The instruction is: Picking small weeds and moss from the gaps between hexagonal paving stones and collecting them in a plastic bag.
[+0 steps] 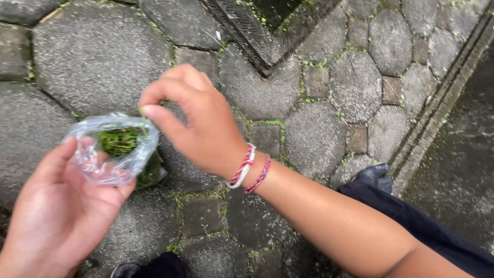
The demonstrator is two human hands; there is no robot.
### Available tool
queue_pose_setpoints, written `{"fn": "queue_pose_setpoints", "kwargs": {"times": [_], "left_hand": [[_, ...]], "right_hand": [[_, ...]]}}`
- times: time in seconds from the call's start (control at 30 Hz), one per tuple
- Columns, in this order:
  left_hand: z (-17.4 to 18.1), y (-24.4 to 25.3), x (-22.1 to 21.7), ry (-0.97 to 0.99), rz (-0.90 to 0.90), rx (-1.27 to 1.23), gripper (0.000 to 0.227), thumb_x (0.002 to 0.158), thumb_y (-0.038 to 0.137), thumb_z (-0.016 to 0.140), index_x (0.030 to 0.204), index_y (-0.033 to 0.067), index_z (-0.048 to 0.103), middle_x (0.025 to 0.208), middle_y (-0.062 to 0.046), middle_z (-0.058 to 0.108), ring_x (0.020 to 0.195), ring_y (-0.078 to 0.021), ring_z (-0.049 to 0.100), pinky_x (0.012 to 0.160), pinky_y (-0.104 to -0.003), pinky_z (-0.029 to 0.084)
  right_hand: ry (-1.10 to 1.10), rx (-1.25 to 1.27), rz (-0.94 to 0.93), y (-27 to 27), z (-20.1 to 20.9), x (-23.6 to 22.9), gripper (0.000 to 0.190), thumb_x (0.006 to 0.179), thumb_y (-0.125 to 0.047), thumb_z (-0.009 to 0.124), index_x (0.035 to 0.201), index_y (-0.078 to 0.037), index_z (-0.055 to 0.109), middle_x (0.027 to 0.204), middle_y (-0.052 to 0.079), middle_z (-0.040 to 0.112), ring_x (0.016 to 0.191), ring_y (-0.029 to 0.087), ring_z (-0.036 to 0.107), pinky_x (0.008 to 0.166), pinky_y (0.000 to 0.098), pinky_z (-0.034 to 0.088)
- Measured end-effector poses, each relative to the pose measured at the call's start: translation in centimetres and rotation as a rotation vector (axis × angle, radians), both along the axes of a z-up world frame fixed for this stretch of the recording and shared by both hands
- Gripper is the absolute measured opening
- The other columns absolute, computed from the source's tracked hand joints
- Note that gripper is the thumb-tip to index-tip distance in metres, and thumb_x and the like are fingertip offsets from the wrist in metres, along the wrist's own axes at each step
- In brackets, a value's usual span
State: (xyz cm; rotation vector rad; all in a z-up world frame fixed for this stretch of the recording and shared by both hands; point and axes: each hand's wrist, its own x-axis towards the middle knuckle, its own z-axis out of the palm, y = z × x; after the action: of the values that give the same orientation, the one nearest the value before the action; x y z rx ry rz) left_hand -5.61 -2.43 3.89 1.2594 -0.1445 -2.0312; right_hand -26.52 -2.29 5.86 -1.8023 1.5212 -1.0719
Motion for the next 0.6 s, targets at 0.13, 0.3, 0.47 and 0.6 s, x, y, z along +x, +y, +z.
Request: {"fn": "queue_pose_setpoints", "kwargs": {"times": [0.13, 0.3, 0.47, 0.6], "left_hand": [[0.4, -0.8, -0.4, 0.106, 0.049, 0.015, 0.014, 0.104, 0.032, 0.06, 0.099, 0.0189, 0.06, 0.083, 0.002, 0.062, 0.079, -0.0109, 0.06, 0.079, -0.032, 0.049], [2.4, -2.9, -2.7, 0.102, 0.027, 0.037, 0.019, 0.103, 0.031, 0.055, 0.114, 0.0163, 0.059, 0.102, -0.003, 0.065, 0.094, -0.0127, 0.063, 0.089, -0.034, 0.051], [4.1, -6.0, -5.8, 0.226, -0.199, 0.016, 0.021, 0.107, 0.034, 0.056, 0.106, 0.0141, 0.063, 0.091, -0.003, 0.066, 0.079, -0.0134, 0.061, 0.074, -0.035, 0.051], [7.3, -8.8, -9.4, 0.216, -0.331, 0.02, 0.025, 0.11, 0.033, 0.051, 0.118, 0.0113, 0.062, 0.096, -0.006, 0.066, 0.077, -0.0158, 0.06, 0.067, -0.035, 0.051]], "right_hand": [[0.096, -0.015, 0.047, -2.4, -0.9, 3.0, 0.005, 0.092, -0.023, 0.069, 0.095, -0.019, 0.07, 0.107, 0.002, 0.053, 0.111, 0.024, 0.053, 0.107, 0.0449, 0.039], [0.132, 0.025, 0.07, -3.5, -2.5, 2.6, 0.006, 0.09, -0.02, 0.068, 0.089, -0.02, 0.074, 0.118, 0.008, 0.052, 0.118, 0.035, 0.048, 0.108, 0.0492, 0.038], [0.3, 0.198, 0.076, -4.0, 0.8, -1.9, 0.013, 0.085, -0.017, 0.064, 0.083, -0.021, 0.077, 0.11, 0.004, 0.059, 0.098, 0.032, 0.058, 0.093, 0.0459, 0.048], [0.335, 0.051, 0.123, -3.4, 5.3, -6.1, 0.011, 0.094, -0.015, 0.064, 0.097, -0.01, 0.074, 0.117, 0.014, 0.061, 0.108, 0.039, 0.059, 0.099, 0.051, 0.047]]}}
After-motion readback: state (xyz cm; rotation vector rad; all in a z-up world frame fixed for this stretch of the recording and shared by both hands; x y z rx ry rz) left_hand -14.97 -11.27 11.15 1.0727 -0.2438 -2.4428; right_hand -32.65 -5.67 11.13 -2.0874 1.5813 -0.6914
